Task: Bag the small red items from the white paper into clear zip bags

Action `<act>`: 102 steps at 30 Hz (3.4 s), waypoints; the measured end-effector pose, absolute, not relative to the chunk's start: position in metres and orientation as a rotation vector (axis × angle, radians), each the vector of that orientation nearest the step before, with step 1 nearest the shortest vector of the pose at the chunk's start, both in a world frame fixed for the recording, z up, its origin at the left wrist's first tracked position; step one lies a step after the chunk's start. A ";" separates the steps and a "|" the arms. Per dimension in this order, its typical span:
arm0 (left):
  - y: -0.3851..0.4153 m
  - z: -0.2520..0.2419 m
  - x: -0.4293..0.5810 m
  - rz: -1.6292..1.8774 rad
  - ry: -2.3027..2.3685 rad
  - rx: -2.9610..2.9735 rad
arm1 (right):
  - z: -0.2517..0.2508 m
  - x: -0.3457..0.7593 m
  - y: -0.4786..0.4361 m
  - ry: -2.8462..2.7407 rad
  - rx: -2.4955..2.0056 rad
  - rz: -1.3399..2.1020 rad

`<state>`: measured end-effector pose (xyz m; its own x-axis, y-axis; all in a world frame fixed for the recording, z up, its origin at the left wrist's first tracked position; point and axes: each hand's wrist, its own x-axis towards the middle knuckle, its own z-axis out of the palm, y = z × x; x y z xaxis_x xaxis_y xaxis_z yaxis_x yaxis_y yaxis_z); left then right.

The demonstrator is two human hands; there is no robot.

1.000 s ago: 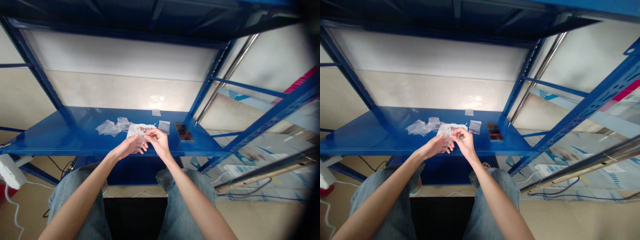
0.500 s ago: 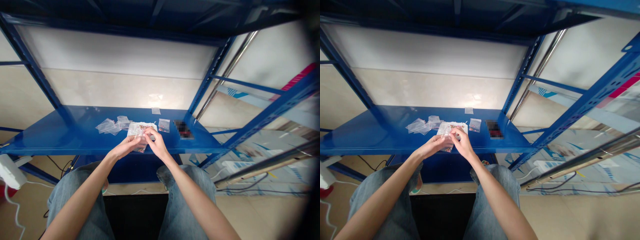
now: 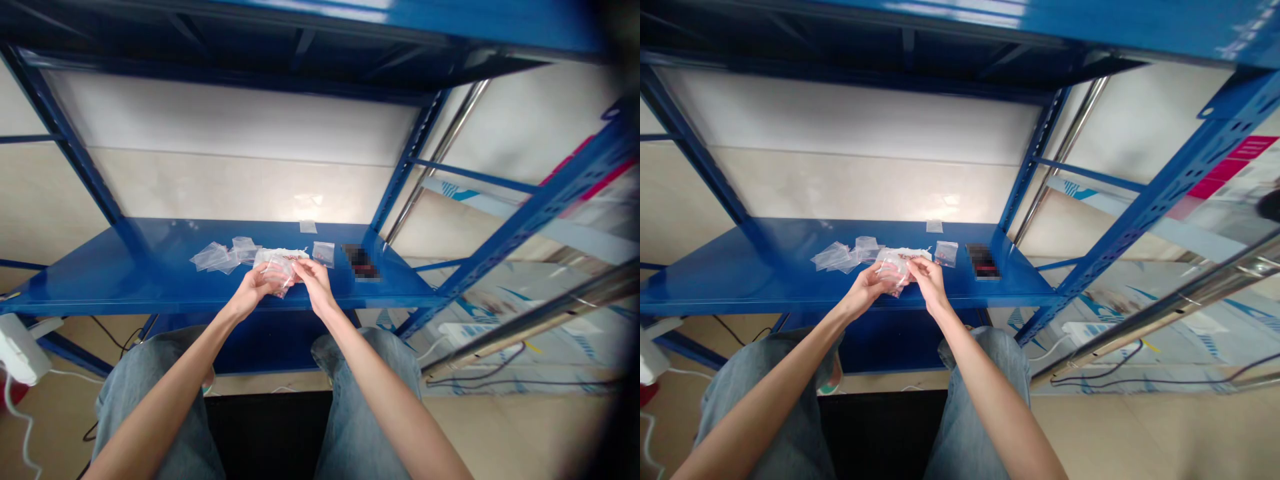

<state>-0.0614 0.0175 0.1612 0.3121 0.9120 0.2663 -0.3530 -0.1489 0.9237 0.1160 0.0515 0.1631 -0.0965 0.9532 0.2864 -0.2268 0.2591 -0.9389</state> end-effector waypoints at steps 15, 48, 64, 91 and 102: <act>0.018 0.165 -0.075 1.380 0.840 1.439 | 0.171 0.114 0.038 -1.586 -0.710 1.315; 0.008 0.165 -0.051 1.367 0.808 1.310 | 0.170 0.107 0.033 -1.513 -0.714 1.416; 0.014 0.157 -0.056 1.443 0.911 1.327 | 0.169 0.105 0.034 -1.442 -0.741 1.377; 0.016 0.154 -0.057 1.464 0.832 1.321 | 0.155 0.110 0.042 -1.330 -0.743 1.325; 0.017 0.152 -0.058 1.538 0.824 1.137 | 0.159 0.113 0.043 -1.362 -0.721 1.415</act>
<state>-0.0578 0.0175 0.1522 -0.0455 0.9657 0.2555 -0.3219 -0.2563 0.9114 0.1129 0.0432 0.1586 -0.3199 0.9227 0.2151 -0.2501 0.1367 -0.9585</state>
